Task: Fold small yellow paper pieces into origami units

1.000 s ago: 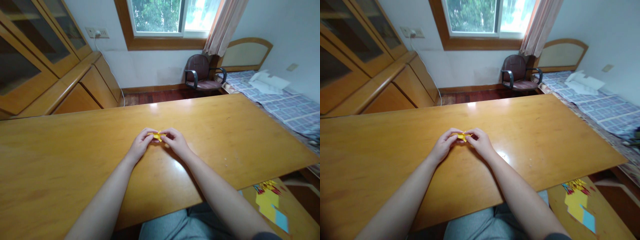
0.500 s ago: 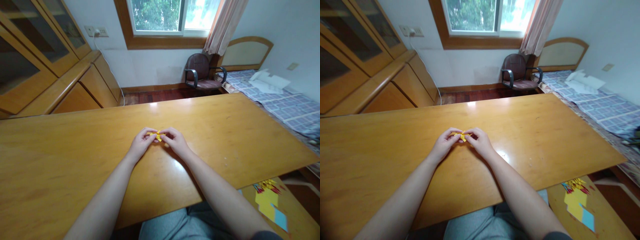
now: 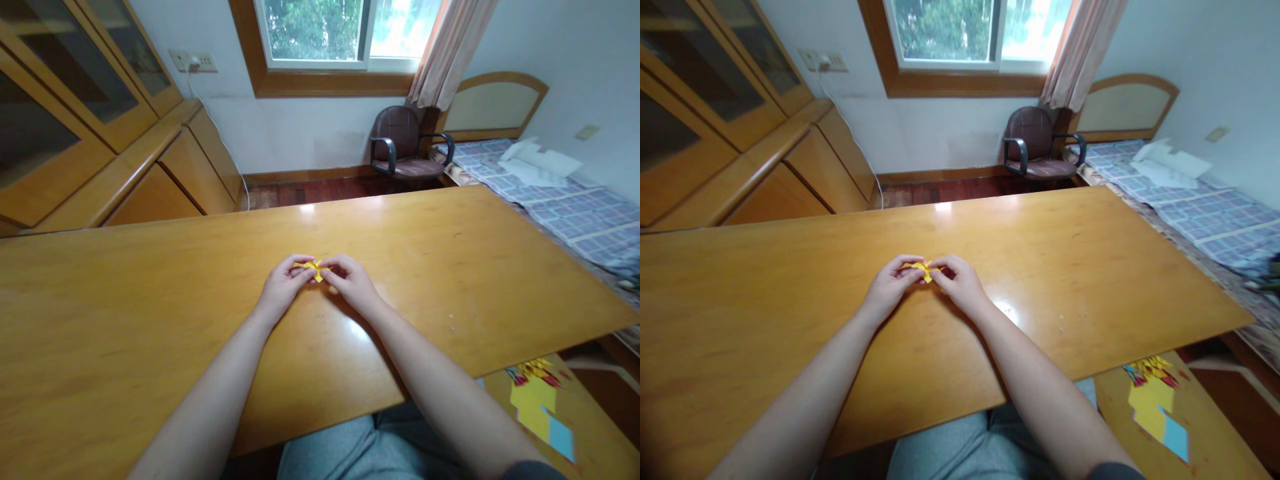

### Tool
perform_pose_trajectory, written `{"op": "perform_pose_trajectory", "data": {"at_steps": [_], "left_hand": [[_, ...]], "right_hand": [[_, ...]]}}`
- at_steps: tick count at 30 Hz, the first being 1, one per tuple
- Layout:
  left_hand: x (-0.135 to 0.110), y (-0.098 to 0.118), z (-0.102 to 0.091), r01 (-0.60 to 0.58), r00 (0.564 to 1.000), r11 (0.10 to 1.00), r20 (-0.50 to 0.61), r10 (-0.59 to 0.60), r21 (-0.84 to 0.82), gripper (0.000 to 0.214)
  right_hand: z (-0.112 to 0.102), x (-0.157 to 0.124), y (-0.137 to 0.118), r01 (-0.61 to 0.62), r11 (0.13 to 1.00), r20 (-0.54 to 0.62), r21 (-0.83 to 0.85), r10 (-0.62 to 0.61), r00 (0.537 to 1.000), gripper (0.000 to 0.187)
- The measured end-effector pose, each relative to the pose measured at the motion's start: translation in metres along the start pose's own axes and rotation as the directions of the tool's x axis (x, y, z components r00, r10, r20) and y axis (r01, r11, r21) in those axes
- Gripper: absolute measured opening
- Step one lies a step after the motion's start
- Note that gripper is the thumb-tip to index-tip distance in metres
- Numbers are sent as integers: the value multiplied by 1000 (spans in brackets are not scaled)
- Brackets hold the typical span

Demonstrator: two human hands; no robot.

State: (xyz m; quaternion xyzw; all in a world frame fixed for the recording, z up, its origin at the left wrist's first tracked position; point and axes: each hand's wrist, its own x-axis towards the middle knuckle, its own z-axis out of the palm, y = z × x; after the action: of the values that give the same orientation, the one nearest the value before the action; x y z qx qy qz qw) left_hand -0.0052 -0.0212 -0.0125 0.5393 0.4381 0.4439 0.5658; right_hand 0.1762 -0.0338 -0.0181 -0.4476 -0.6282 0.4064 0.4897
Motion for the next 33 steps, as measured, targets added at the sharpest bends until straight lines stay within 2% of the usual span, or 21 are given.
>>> {"op": "perform_pose_trajectory", "data": {"at_steps": [7, 15, 27, 33], "left_hand": [[0, -1, -2, -173, 985, 978, 21, 172, 119, 29], [-3, 3, 1, -216, 976, 972, 14, 216, 92, 22], [-3, 1, 1, -105, 994, 993, 2, 105, -48, 36], [-2, 1, 1, -114, 993, 993, -18, 114, -16, 33]], "right_hand": [[-2, -1, -5, 70, 997, -6, -35, -70, 998, 9], [-2, -2, -8, 153, 986, 2, -66, -153, 988, 11], [-4, -2, -10, 215, 973, -13, -89, -217, 976, 3], [-2, -1, -9, 234, 968, -27, -92, -238, 971, 4]]}}
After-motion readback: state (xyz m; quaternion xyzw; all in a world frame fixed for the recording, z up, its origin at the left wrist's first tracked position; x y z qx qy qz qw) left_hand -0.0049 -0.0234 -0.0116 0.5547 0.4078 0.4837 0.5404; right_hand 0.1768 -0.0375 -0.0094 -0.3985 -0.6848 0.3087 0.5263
